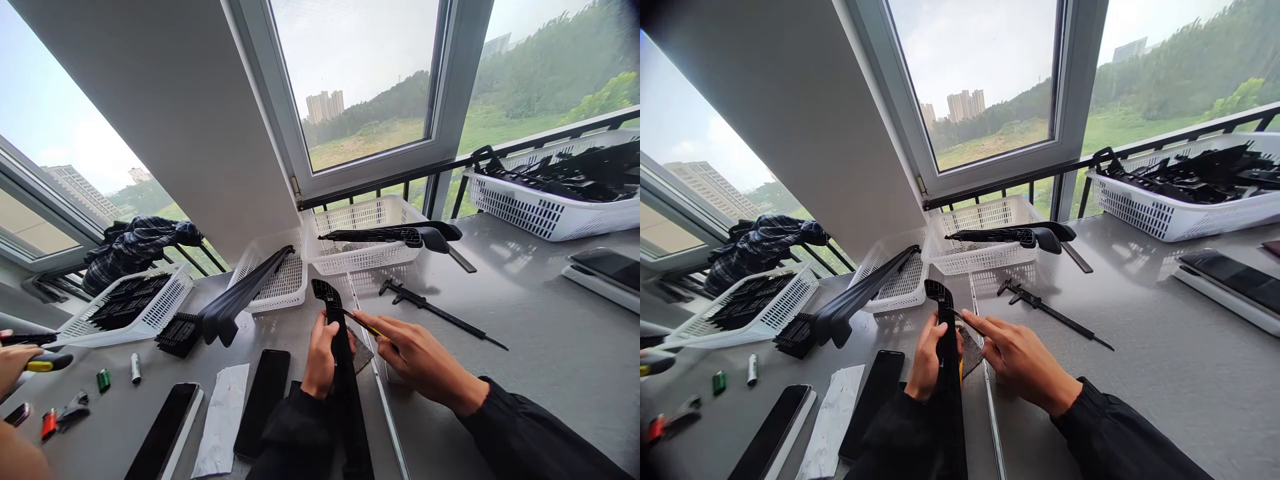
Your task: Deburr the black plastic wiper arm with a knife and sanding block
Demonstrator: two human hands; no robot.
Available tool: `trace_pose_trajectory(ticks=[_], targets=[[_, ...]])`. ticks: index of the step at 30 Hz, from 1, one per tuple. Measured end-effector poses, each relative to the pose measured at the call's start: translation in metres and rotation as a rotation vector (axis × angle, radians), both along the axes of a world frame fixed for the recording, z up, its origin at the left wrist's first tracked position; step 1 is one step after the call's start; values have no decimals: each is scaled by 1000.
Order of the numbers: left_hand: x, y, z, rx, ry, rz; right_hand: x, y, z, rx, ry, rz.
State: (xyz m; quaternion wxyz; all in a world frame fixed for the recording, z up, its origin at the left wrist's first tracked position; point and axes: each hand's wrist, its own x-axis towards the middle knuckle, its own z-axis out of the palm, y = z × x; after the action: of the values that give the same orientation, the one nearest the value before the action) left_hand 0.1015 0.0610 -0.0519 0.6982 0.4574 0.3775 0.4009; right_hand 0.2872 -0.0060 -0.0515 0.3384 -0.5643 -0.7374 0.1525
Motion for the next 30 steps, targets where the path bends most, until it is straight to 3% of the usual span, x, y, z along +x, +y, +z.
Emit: trace_pose_trajectory(ticks=[10, 20, 30], targets=[[-3, 0, 6, 12, 53, -21, 4, 0, 0, 12, -24, -2], [0, -1, 2, 5, 79, -114, 9, 2, -2, 55, -50, -42], [0, -3, 12, -3, 89, -163, 17, 3, 0, 34, -48, -86]])
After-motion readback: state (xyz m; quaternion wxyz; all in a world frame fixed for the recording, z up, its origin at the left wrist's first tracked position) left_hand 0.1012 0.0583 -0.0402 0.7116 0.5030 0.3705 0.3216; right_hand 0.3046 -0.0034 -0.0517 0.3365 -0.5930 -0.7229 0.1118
